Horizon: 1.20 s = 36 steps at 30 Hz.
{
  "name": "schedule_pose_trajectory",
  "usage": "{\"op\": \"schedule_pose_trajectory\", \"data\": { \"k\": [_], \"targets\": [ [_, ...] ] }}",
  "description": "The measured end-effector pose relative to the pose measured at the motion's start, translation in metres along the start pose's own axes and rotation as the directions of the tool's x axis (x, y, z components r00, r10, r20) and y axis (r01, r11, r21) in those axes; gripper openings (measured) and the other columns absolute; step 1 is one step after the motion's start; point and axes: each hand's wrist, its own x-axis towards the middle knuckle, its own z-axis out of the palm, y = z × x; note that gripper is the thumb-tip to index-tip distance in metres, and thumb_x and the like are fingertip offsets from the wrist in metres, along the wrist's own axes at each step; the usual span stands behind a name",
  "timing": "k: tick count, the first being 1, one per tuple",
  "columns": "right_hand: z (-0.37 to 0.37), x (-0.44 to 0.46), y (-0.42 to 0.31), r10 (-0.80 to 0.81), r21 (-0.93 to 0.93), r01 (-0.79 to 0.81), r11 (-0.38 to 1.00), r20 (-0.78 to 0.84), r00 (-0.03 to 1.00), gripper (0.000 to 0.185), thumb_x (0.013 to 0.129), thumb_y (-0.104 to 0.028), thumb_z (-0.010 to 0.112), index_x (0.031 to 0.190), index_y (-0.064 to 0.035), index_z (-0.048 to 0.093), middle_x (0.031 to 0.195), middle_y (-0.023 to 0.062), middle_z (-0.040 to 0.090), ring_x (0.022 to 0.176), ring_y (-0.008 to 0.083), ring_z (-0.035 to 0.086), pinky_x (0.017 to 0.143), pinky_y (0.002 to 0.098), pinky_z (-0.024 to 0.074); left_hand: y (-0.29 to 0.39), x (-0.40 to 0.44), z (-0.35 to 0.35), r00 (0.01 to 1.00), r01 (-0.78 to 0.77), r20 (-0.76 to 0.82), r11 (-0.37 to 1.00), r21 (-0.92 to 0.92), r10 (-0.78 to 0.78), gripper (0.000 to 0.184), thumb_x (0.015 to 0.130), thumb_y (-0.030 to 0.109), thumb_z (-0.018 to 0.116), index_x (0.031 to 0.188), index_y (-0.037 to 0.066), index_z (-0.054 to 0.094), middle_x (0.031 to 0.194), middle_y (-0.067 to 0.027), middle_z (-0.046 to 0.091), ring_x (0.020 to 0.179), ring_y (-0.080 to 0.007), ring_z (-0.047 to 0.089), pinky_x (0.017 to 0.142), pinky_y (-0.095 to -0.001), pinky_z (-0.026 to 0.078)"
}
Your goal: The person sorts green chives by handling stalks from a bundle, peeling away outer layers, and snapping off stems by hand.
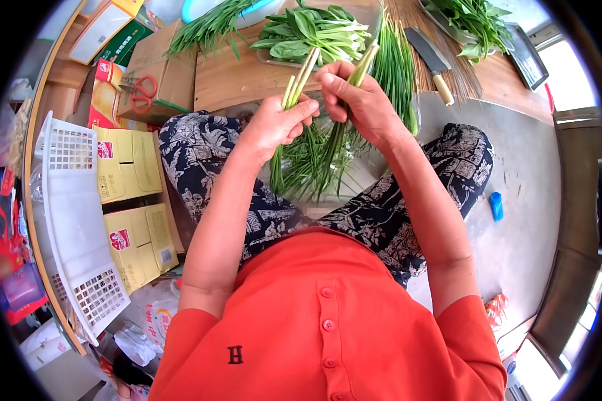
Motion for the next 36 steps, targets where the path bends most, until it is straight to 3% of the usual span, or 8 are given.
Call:
{"op": "schedule_pose_trajectory", "data": {
  "k": [3, 9, 14, 19, 23, 28, 30, 36],
  "targets": [
    [0.007, 0.001, -0.006, -0.061, -0.172, 0.064, 0.983, 0.021, 0.998, 0.014, 0.089, -0.019, 0.062, 0.088, -0.0052, 0.057, 0.065, -0.0042, 0.051, 0.051, 0.0035, 0.037, 0.046, 0.0189, 0.0269, 0.002, 0.001, 0.007, 1.0, 0.016, 0.019, 0.999, 0.036, -0.016, 0.023, 0.089, 0.029, 0.062, 0.09, 0.006, 0.06, 0.073, 0.0039, 0.052, 0.053, -0.0019, 0.04, 0.042, -0.0161, 0.025],
    [-0.005, 0.002, -0.005, 0.025, -0.108, -0.032, 0.994, -0.066, 0.997, 0.013, 0.09, -0.02, 0.061, 0.086, -0.0077, 0.058, 0.062, -0.0054, 0.048, 0.051, 0.0034, 0.038, 0.046, 0.0195, 0.0258, 0.002, -0.003, 0.008, 0.992, -0.071, 0.102, 0.993, -0.091, 0.08, 0.032, 0.095, 0.032, 0.051, 0.1, 0.001, 0.06, 0.079, -0.0003, 0.057, 0.06, -0.0054, 0.049, 0.048, -0.0179, 0.034],
    [-0.018, 0.013, -0.021, 0.018, -0.089, -0.021, 0.996, -0.042, 0.999, 0.016, 0.087, -0.019, 0.064, 0.079, -0.008, 0.056, 0.066, -0.0012, 0.057, 0.049, 0.0053, 0.045, 0.042, 0.019, 0.0284, -0.004, -0.006, -0.008, 0.987, -0.144, -0.085, 0.98, -0.137, 0.134, 0.038, 0.097, 0.029, 0.046, 0.115, -0.002, 0.056, 0.091, -0.0083, 0.062, 0.078, -0.0157, 0.061, 0.065, -0.0266, 0.049],
    [-0.022, 0.023, -0.03, 0.012, -0.162, -0.002, 0.987, 0.056, 0.998, 0.018, 0.089, -0.021, 0.063, 0.081, -0.0072, 0.054, 0.065, -0.0018, 0.053, 0.048, 0.0037, 0.041, 0.042, 0.0194, 0.0244, 0.009, -0.02, -0.019, 0.976, -0.161, -0.134, 0.983, 0.092, 0.172, 0.026, 0.094, 0.023, 0.054, 0.102, 0.0, 0.062, 0.085, -0.0046, 0.062, 0.053, -0.0021, 0.039, 0.044, -0.0152, 0.025],
    [-0.014, 0.021, -0.022, 0.044, -0.099, -0.037, 0.994, 0.068, 0.997, 0.02, 0.088, -0.021, 0.064, 0.078, -0.0091, 0.051, 0.063, -0.0034, 0.049, 0.047, 0.0037, 0.04, 0.041, 0.0192, 0.0228, 0.016, -0.013, 0.006, 0.976, -0.195, -0.099, 0.981, -0.011, 0.193, 0.018, 0.086, 0.016, 0.066, 0.098, 0.002, 0.063, 0.079, 0.0005, 0.059, 0.054, -0.0019, 0.04, 0.045, -0.0162, 0.025],
    [-0.017, 0.018, -0.014, 0.052, -0.033, -0.049, 0.998, 0.083, 0.995, 0.014, 0.087, -0.018, 0.065, 0.081, -0.007, 0.058, 0.067, 0.0005, 0.058, 0.048, 0.0051, 0.046, 0.041, 0.0183, 0.029, 0.013, 0.002, 0.016, 0.969, -0.219, -0.107, 0.975, 0.046, 0.223, 0.017, 0.086, 0.015, 0.066, 0.095, 0.002, 0.062, 0.08, 0.0009, 0.061, 0.053, -0.0016, 0.039, 0.045, -0.0162, 0.026],
    [-0.017, 0.016, -0.013, 0.013, 0.055, -0.016, 0.998, 0.051, 0.999, 0.014, 0.089, -0.019, 0.063, 0.087, -0.0057, 0.061, 0.068, 0.0004, 0.058, 0.05, 0.0051, 0.046, 0.042, 0.018, 0.0291, 0.013, 0.004, 0.015, 0.971, -0.227, -0.09, 0.972, -0.067, 0.22, 0.016, 0.087, 0.014, 0.064, 0.097, 0.001, 0.062, 0.079, 0.0009, 0.061, 0.052, -0.0012, 0.039, 0.044, -0.0157, 0.027],
    [-0.019, 0.009, -0.013, 0.045, -0.057, -0.042, 0.998, 0.061, 0.997, 0.018, 0.088, -0.02, 0.064, 0.094, -0.0035, 0.066, 0.069, -0.0013, 0.056, 0.053, 0.0041, 0.042, 0.046, 0.0173, 0.029, 0.016, 0.003, 0.015, 0.986, -0.167, 0.003, 0.975, -0.149, 0.169, 0.02, 0.089, 0.016, 0.062, 0.1, 0.0, 0.063, 0.082, -0.0016, 0.063, 0.053, -0.0011, 0.041, 0.042, -0.0142, 0.026]
  ]
}}
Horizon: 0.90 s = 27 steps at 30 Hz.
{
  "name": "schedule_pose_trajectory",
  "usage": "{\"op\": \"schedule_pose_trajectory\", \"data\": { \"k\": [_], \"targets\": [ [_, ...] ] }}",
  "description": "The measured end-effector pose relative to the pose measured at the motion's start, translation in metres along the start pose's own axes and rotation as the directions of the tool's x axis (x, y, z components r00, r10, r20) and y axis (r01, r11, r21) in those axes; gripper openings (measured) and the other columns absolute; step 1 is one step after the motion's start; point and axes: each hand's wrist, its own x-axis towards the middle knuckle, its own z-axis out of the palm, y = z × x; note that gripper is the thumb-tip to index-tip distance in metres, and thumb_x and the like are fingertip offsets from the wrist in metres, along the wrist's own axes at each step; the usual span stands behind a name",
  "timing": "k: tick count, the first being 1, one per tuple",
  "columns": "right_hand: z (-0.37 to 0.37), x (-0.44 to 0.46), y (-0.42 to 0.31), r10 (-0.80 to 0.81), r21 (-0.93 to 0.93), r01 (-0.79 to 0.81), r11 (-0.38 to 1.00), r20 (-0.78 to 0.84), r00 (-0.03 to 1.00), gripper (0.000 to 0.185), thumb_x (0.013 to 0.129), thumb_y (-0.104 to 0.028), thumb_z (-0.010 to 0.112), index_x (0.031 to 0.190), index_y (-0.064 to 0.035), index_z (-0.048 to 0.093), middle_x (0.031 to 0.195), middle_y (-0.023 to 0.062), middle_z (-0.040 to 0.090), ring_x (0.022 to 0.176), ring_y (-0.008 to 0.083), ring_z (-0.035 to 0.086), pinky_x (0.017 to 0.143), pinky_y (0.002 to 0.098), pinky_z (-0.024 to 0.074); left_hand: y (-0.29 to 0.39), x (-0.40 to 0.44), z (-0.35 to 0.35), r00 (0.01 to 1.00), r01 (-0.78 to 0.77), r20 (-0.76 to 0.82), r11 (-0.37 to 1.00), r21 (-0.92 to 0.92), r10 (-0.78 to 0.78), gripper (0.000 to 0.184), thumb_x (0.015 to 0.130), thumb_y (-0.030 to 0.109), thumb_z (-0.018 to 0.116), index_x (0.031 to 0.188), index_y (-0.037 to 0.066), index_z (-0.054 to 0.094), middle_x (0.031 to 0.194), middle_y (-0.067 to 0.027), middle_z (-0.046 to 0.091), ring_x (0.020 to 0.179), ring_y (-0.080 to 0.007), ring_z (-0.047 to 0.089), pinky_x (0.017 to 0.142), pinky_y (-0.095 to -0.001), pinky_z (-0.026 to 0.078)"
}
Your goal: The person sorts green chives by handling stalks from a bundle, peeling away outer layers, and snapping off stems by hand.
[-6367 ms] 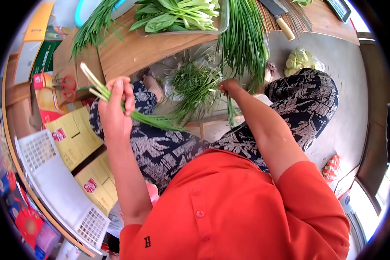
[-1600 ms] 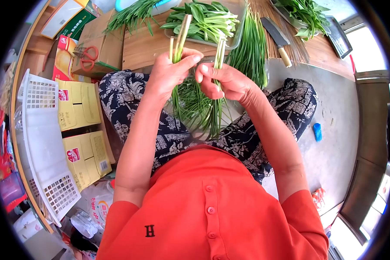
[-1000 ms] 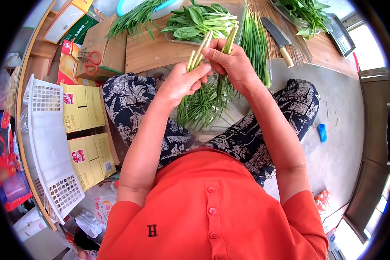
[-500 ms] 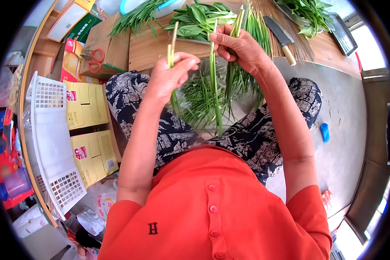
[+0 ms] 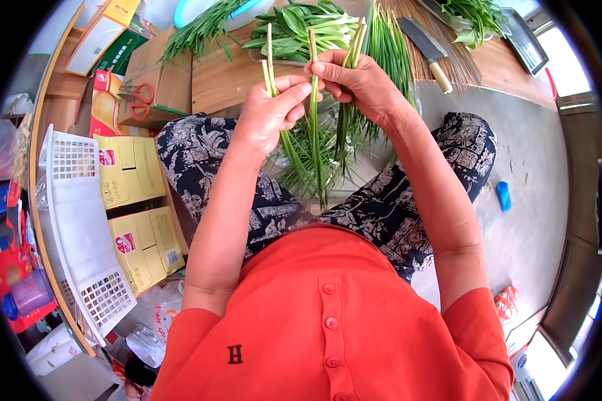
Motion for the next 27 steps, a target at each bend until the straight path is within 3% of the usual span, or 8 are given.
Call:
{"op": "schedule_pose_trajectory", "data": {
  "k": [3, 5, 9, 13, 16, 19, 21, 27],
  "targets": [
    [-0.001, -0.002, 0.0, 0.012, -0.003, -0.012, 1.0, -0.044, 0.999, 0.018, 0.087, -0.02, 0.065, 0.094, -0.0037, 0.066, 0.068, -0.0019, 0.056, 0.053, 0.0039, 0.042, 0.046, 0.0174, 0.0291, -0.003, 0.002, 0.005, 0.997, -0.05, -0.056, 0.998, 0.045, 0.052, 0.017, 0.088, 0.013, 0.062, 0.098, 0.0, 0.063, 0.076, 0.0004, 0.06, 0.054, -0.0013, 0.042, 0.043, -0.0149, 0.028],
    [-0.002, -0.001, 0.003, -0.016, -0.02, 0.015, 1.0, -0.038, 0.999, 0.017, 0.086, -0.02, 0.066, 0.092, -0.0044, 0.066, 0.066, -0.0023, 0.056, 0.053, 0.0039, 0.044, 0.047, 0.0173, 0.0295, -0.01, 0.006, 0.003, 0.965, -0.165, -0.141, 0.93, 0.33, 0.221, 0.01, 0.088, 0.011, 0.062, 0.093, 0.003, 0.064, 0.07, 0.0029, 0.056, 0.054, -0.0018, 0.042, 0.045, -0.0165, 0.031],
    [0.0, -0.002, 0.008, -0.007, -0.027, 0.005, 1.0, -0.051, 0.999, 0.015, 0.086, -0.02, 0.066, 0.089, -0.0052, 0.066, 0.064, -0.0024, 0.056, 0.055, 0.0037, 0.047, 0.046, 0.0172, 0.0295, -0.012, 0.005, 0.004, 0.894, -0.285, -0.106, 0.734, 0.617, 0.436, 0.007, 0.089, 0.011, 0.06, 0.085, 0.005, 0.06, 0.065, 0.0046, 0.05, 0.053, -0.003, 0.042, 0.047, -0.0188, 0.034],
    [0.003, -0.004, 0.005, 0.002, -0.004, -0.002, 1.0, -0.058, 0.998, 0.015, 0.087, -0.021, 0.065, 0.088, -0.0059, 0.065, 0.067, -0.0024, 0.058, 0.056, 0.0031, 0.05, 0.045, 0.0168, 0.0293, -0.012, 0.005, 0.004, 0.881, -0.315, -0.092, 0.719, 0.62, 0.465, 0.008, 0.09, 0.011, 0.058, 0.086, 0.005, 0.06, 0.064, 0.0048, 0.049, 0.052, -0.0033, 0.042, 0.046, -0.019, 0.034],
    [0.003, -0.004, 0.007, 0.009, -0.002, -0.009, 1.0, -0.064, 0.998, 0.015, 0.088, -0.021, 0.064, 0.089, -0.0058, 0.065, 0.069, -0.0025, 0.059, 0.056, 0.0029, 0.05, 0.045, 0.0166, 0.0294, -0.01, 0.002, 0.005, 0.909, -0.206, -0.176, 0.773, 0.601, 0.379, 0.008, 0.087, 0.011, 0.06, 0.085, 0.003, 0.059, 0.07, -0.0068, 0.059, 0.066, -0.0131, 0.055, 0.063, -0.0296, 0.046],
    [0.003, -0.005, 0.007, 0.007, -0.012, -0.008, 1.0, -0.059, 0.998, 0.016, 0.088, -0.022, 0.064, 0.089, -0.0057, 0.065, 0.07, -0.0025, 0.059, 0.057, 0.0031, 0.05, 0.046, 0.0169, 0.0299, -0.01, 0.002, 0.007, 0.897, -0.223, -0.167, 0.744, 0.63, 0.41, 0.007, 0.087, 0.011, 0.059, 0.083, 0.005, 0.058, 0.067, -0.0036, 0.057, 0.06, -0.0111, 0.053, 0.057, -0.0281, 0.045],
    [0.003, -0.006, 0.008, 0.008, -0.017, -0.009, 1.0, -0.055, 0.998, 0.016, 0.088, -0.022, 0.064, 0.089, -0.0057, 0.065, 0.07, -0.0024, 0.059, 0.057, 0.0032, 0.05, 0.046, 0.0171, 0.0301, -0.009, 0.0, 0.009, 0.926, -0.18, -0.205, 0.848, 0.498, 0.317, 0.008, 0.089, 0.012, 0.057, 0.082, 0.006, 0.058, 0.064, -0.0004, 0.056, 0.053, -0.0074, 0.049, 0.048, -0.0244, 0.041],
    [0.001, -0.007, 0.008, 0.015, -0.026, -0.017, 1.0, -0.078, 0.997, 0.016, 0.088, -0.023, 0.064, 0.087, -0.0065, 0.063, 0.067, -0.0022, 0.057, 0.055, 0.0043, 0.051, 0.045, 0.0178, 0.0306, -0.009, 0.0, -0.002, 0.932, -0.17, -0.23, 0.899, 0.404, 0.28, 0.013, 0.09, 0.016, 0.059, 0.083, 0.005, 0.058, 0.062, 0.0005, 0.056, 0.047, -0.0039, 0.045, 0.042, -0.0199, 0.036]
  ]
}}
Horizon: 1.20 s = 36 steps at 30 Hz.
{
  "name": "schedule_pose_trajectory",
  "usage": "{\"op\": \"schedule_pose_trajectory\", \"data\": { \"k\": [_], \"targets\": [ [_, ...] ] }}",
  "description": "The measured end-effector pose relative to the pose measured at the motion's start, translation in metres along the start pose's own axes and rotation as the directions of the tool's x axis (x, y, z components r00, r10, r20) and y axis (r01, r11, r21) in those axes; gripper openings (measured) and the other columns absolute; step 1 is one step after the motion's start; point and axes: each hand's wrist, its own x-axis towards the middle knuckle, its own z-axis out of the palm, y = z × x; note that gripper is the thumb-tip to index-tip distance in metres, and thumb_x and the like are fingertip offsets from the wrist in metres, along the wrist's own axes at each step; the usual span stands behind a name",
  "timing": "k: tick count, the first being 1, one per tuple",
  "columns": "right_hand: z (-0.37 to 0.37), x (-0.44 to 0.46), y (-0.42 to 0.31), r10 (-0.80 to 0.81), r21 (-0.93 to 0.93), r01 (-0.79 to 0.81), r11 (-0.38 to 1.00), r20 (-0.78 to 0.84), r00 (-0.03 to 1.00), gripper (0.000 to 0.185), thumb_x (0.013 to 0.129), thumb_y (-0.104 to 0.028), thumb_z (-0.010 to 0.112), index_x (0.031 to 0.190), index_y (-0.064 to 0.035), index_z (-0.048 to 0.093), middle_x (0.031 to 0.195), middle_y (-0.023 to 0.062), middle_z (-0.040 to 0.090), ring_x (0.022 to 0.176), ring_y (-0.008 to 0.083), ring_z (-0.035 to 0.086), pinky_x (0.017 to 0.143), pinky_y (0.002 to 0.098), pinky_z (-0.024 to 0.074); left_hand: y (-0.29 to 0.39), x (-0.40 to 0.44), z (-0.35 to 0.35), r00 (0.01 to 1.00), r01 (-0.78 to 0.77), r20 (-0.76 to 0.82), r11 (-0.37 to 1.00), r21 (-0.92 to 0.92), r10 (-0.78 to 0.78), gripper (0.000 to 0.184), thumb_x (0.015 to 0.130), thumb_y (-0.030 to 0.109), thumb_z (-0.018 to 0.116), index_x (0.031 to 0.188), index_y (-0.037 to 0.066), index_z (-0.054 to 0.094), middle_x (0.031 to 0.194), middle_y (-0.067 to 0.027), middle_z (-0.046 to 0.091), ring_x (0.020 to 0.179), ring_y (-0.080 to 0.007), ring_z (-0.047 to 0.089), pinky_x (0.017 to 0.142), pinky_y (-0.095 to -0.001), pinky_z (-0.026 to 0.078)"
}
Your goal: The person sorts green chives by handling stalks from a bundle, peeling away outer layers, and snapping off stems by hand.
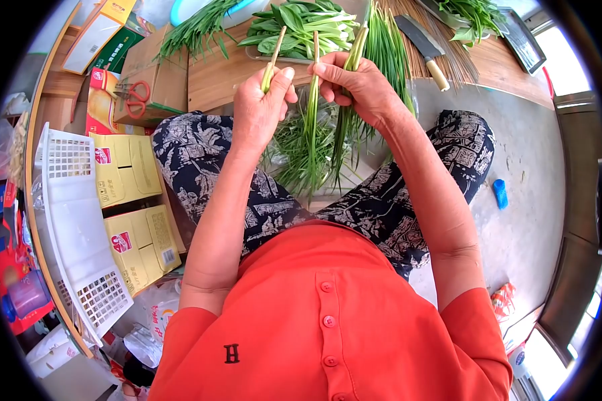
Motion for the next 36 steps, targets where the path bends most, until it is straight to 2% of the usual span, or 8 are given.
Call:
{"op": "schedule_pose_trajectory", "data": {
  "k": [5, 13, 16, 18, 22, 32, 34, 36],
  "targets": [
    [0.0, 0.002, 0.004, 0.005, 0.028, -0.005, 1.0, -0.011, 1.0, 0.016, 0.088, -0.023, 0.064, 0.088, -0.0068, 0.063, 0.066, -0.0025, 0.057, 0.053, 0.0047, 0.051, 0.043, 0.0176, 0.0298, -0.005, -0.001, 0.008, 0.987, 0.066, 0.156, 0.981, -0.185, -0.038, 0.01, 0.083, 0.01, 0.067, 0.082, 0.003, 0.061, 0.064, 0.0009, 0.057, 0.048, -0.0042, 0.044, 0.042, -0.0191, 0.034],
    [0.005, -0.002, 0.005, 0.011, -0.038, -0.013, 0.999, -0.027, 1.0, 0.013, 0.085, -0.019, 0.067, 0.087, -0.0065, 0.062, 0.066, -0.0018, 0.057, 0.053, 0.0043, 0.051, 0.043, 0.0169, 0.0298, -0.007, 0.0, 0.009, 0.986, 0.161, 0.082, 0.953, -0.258, -0.144, 0.009, 0.085, 0.009, 0.065, 0.091, 0.004, 0.06, 0.072, 0.0011, 0.058, 0.051, -0.0032, 0.045, 0.042, -0.016, 0.028],
    [0.006, -0.002, 0.007, 0.031, -0.114, -0.031, 0.993, -0.006, 1.0, 0.013, 0.084, -0.017, 0.068, 0.087, -0.0062, 0.061, 0.065, -0.0018, 0.057, 0.053, 0.0041, 0.051, 0.043, 0.0167, 0.0294, -0.013, 0.0, 0.009, 0.999, 0.048, 0.015, 0.972, -0.231, -0.046, 0.007, 0.086, 0.006, 0.063, 0.091, 0.003, 0.059, 0.073, 0.0005, 0.058, 0.052, -0.0038, 0.047, 0.044, -0.0168, 0.032],
    [0.006, -0.002, 0.007, 0.033, -0.133, -0.032, 0.991, 0.007, 0.999, 0.013, 0.083, -0.016, 0.068, 0.086, -0.0058, 0.061, 0.062, -0.0023, 0.056, 0.052, 0.004, 0.051, 0.043, 0.0171, 0.0292, -0.017, 0.002, 0.013, 0.982, -0.129, -0.141, 0.991, -0.039, 0.122, 0.009, 0.081, 0.004, 0.063, 0.089, 0.001, 0.062, 0.068, -0.0001, 0.06, 0.051, -0.0054, 0.051, 0.047, -0.0212, 0.042],
    [0.011, -0.004, 0.005, 0.055, -0.128, -0.058, 0.99, -0.021, 0.998, 0.012, 0.083, -0.015, 0.068, 0.086, -0.0057, 0.061, 0.061, -0.0022, 0.056, 0.051, 0.0043, 0.05, 0.043, 0.0177, 0.0294, -0.012, 0.0, 0.015, 0.995, -0.05, -0.082, 0.998, -0.041, 0.047, 0.015, 0.086, 0.002, 0.06, 0.1, -0.003, 0.061, 0.078, -0.0028, 0.063, 0.056, -0.0048, 0.05, 0.05, -0.0198, 0.04],
    [0.012, -0.006, 0.007, 0.072, -0.081, -0.072, 0.994, 0.0, 0.997, 0.02, 0.086, -0.024, 0.067, 0.081, -0.0059, 0.061, 0.057, -0.0011, 0.054, 0.047, 0.0052, 0.047, 0.042, 0.0187, 0.0276, -0.007, -0.003, 0.017, 0.978, -0.115, -0.162, 0.988, 0.102, 0.131, 0.01, 0.084, 0.009, 0.065, 0.089, 0.0, 0.064, 0.071, 0.0003, 0.062, 0.058, -0.0049, 0.053, 0.053, -0.0208, 0.043],
    [0.012, -0.008, 0.006, 0.08, -0.095, -0.08, 0.992, 0.004, 0.997, 0.02, 0.085, -0.024, 0.067, 0.08, -0.0058, 0.061, 0.057, -0.0012, 0.054, 0.047, 0.0053, 0.046, 0.041, 0.0188, 0.0272, -0.011, -0.002, 0.016, 0.905, -0.286, -0.213, 0.897, 0.338, 0.369, 0.008, 0.082, 0.008, 0.065, 0.086, 0.002, 0.064, 0.069, 0.0013, 0.06, 0.058, -0.0051, 0.052, 0.055, -0.0216, 0.043],
    [0.013, -0.01, 0.004, 0.127, -0.07, -0.122, 0.99, 0.065, 0.99, 0.018, 0.086, -0.021, 0.066, 0.078, -0.0053, 0.061, 0.056, -0.0012, 0.053, 0.046, 0.0054, 0.046, 0.041, 0.0189, 0.0265, -0.012, 0.002, 0.013, 0.9, -0.282, -0.228, 0.895, 0.346, 0.372, 0.007, 0.082, 0.008, 0.066, 0.085, 0.002, 0.063, 0.068, 0.0018, 0.059, 0.059, -0.0049, 0.051, 0.056, -0.0218, 0.044]
  ]
}}
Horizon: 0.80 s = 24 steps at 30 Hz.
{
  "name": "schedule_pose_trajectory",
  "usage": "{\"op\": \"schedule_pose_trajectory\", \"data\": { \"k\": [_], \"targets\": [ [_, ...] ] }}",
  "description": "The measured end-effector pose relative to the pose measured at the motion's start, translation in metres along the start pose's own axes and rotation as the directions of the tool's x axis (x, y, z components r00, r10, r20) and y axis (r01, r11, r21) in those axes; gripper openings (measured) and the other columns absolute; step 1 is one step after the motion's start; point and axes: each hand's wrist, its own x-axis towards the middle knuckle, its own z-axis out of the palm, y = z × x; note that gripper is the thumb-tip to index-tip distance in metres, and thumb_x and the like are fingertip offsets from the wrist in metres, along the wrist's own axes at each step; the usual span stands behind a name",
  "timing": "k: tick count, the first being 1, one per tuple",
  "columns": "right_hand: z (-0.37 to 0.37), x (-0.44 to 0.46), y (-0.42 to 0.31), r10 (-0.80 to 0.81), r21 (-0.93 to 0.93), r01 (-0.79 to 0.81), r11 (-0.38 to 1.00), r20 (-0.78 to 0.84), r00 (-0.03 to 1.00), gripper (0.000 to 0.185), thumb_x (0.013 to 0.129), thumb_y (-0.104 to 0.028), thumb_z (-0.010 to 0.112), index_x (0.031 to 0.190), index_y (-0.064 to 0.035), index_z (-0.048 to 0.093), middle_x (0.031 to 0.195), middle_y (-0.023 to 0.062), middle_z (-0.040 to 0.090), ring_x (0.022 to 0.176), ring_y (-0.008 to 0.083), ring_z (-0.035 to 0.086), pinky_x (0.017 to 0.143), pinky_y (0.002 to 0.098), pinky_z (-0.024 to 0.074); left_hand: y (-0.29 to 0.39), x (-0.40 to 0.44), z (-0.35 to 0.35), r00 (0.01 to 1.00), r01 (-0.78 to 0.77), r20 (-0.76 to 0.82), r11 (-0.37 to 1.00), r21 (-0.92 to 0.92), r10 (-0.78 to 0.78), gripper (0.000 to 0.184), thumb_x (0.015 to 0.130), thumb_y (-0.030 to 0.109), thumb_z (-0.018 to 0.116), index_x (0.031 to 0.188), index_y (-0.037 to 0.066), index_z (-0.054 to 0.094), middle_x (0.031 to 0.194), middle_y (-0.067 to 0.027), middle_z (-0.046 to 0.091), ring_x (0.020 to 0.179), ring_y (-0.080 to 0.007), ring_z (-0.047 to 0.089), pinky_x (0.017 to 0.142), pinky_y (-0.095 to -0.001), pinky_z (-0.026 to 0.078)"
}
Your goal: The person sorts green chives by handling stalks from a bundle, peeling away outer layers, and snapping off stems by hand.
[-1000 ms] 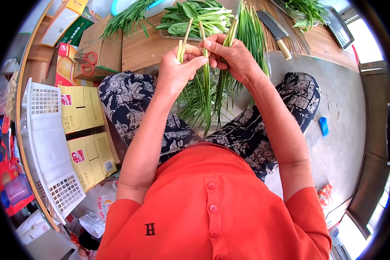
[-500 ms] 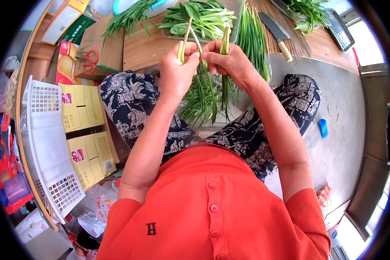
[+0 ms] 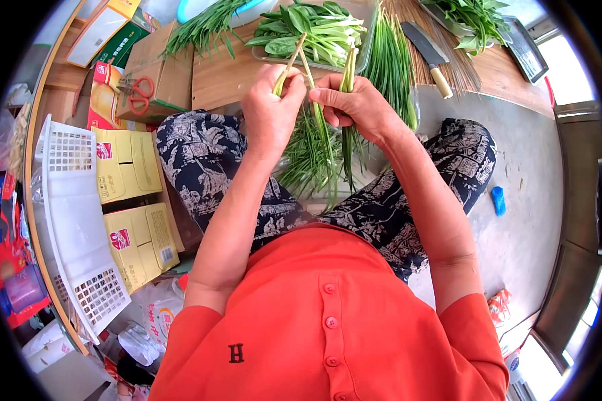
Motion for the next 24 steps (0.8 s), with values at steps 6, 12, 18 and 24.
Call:
{"op": "schedule_pose_trajectory", "data": {
  "k": [6, 12, 18, 24],
  "targets": [
    [0.002, -0.006, -0.001, 0.049, 0.1, -0.054, 0.993, 0.056, 0.997, 0.015, 0.086, -0.016, 0.062, 0.08, -0.0021, 0.061, 0.065, 0.0035, 0.059, 0.048, 0.0052, 0.046, 0.041, 0.0181, 0.0294, -0.011, 0.013, -0.008, 0.995, -0.021, -0.093, 0.996, 0.089, 0.029, 0.005, 0.08, 0.007, 0.065, 0.083, 0.003, 0.064, 0.067, 0.0029, 0.057, 0.06, -0.0042, 0.05, 0.057, -0.0216, 0.043],
    [-0.007, -0.011, 0.0, 0.103, 0.17, -0.133, 0.976, 0.174, 0.979, 0.013, 0.085, -0.013, 0.062, 0.082, -0.0007, 0.061, 0.072, 0.0076, 0.063, 0.05, 0.0055, 0.045, 0.042, 0.0181, 0.0308, -0.033, 0.032, -0.024, 0.982, 0.05, -0.182, 0.998, 0.027, -0.045, 0.004, 0.076, 0.006, 0.065, 0.078, 0.003, 0.063, 0.066, -0.0037, 0.058, 0.057, -0.0098, 0.053, 0.054, -0.026, 0.044],
    [-0.01, -0.016, -0.001, 0.083, 0.131, -0.096, 0.987, 0.099, 0.992, 0.015, 0.087, -0.017, 0.064, 0.083, -0.0049, 0.056, 0.074, 0.0068, 0.062, 0.048, 0.0054, 0.042, 0.042, 0.0177, 0.0304, -0.04, 0.033, -0.046, 0.922, 0.333, 0.184, 0.941, 0.067, -0.339, 0.013, 0.082, 0.013, 0.066, 0.091, 0.004, 0.068, 0.068, 0.0033, 0.059, 0.053, -0.0033, 0.049, 0.046, -0.0197, 0.038],
    [-0.005, -0.011, 0.007, 0.048, 0.023, -0.049, 0.999, 0.008, 0.999, 0.016, 0.083, -0.017, 0.07, 0.083, -0.005, 0.059, 0.07, 0.0031, 0.063, 0.045, 0.0055, 0.046, 0.041, 0.0172, 0.0319, 0.0, 0.014, -0.027, 0.78, 0.6, 0.499, 0.678, -0.424, -0.378, 0.02, 0.085, 0.018, 0.068, 0.097, 0.002, 0.064, 0.077, -0.0016, 0.062, 0.052, -0.0027, 0.044, 0.042, -0.0157, 0.027]
  ]
}}
